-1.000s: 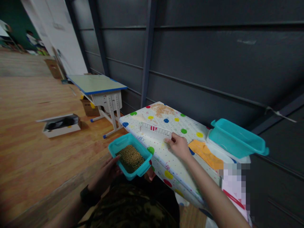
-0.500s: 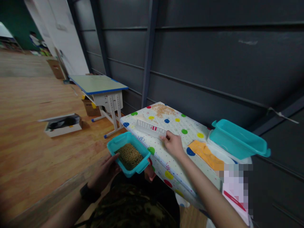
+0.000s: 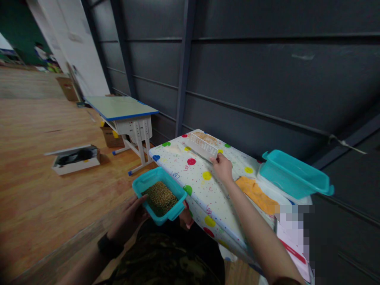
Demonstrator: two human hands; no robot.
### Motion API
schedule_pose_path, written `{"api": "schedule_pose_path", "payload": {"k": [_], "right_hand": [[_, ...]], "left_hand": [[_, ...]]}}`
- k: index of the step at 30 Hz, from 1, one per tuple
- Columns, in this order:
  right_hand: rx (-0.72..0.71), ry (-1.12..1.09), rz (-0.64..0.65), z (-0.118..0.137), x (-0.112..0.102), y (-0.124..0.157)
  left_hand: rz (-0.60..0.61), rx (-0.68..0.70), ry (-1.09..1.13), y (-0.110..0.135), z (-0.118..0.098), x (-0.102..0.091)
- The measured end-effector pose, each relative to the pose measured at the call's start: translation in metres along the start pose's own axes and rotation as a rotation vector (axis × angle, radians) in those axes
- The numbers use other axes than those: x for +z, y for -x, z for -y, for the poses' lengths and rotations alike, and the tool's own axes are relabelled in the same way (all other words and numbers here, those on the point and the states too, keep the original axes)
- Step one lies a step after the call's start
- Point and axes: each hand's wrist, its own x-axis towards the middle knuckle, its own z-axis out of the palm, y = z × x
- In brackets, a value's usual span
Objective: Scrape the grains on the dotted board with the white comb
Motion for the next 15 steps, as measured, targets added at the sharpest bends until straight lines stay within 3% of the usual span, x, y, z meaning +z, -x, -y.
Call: {"api": "schedule_pose_path", "payload": {"k": [3,9,15], "right_hand": [[0.077,0.022,0.009,0.002,0.009,-0.011],[0.062,0.04,0.013,-0.002,0.016,-0.013],[0.066,0.014,0.025,-0.003,0.015,-0.011]], "left_hand": [[-0.016,-0.005,0.005,0.001,0.002,0.0],[-0.046,-0.029,0.005,0.0,0.002,-0.003],[0.004,-0.014,-0.015,-0.001,0.002,-0.003]]}}
